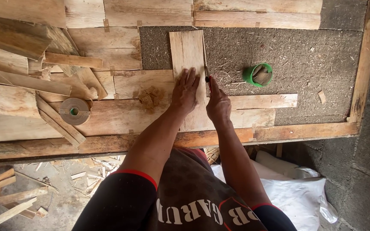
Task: Fitting and adjusting small wood strips into a patterned surface using a utility knife.
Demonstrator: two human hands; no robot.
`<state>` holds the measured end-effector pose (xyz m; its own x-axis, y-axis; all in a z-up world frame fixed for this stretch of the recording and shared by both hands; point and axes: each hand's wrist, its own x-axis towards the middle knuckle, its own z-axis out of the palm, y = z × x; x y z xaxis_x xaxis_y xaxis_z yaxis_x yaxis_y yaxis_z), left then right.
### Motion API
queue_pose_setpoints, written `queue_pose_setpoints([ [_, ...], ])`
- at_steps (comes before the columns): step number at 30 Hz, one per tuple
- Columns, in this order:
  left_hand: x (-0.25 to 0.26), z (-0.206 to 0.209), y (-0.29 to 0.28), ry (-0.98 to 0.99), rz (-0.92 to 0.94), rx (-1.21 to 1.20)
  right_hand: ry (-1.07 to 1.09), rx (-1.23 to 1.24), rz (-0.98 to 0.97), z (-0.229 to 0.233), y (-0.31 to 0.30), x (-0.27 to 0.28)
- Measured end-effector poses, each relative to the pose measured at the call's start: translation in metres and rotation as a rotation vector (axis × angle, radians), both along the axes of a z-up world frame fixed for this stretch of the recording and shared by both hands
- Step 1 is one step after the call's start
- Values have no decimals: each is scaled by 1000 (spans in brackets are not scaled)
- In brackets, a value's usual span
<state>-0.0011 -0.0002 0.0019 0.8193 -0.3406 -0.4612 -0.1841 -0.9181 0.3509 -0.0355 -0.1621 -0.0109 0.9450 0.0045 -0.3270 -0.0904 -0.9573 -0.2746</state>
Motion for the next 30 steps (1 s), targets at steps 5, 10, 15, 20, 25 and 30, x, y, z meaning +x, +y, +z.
queue_pose_setpoints([
  [5, -5, -12, 0, -56, 24, -35, -11, -40, 37, -1, 4, -14],
  [10, 2, 11, 1, -37, 48, -69, 163, 37, -79, 8, 7, -20],
  [15, -5, -20, -1, -51, 26, -34, 97, 40, -49, 17, 7, -19],
  [20, 1, 2, 1, 18, -7, 17, 106, 40, -53, 18, 9, -27],
  [25, -4, -13, 1, 0, -7, 19, 60, 89, -36, 24, 8, -38],
  [30, -1, -9, -2, 6, -39, 51, 77, 67, -13, 34, 6, -44],
])
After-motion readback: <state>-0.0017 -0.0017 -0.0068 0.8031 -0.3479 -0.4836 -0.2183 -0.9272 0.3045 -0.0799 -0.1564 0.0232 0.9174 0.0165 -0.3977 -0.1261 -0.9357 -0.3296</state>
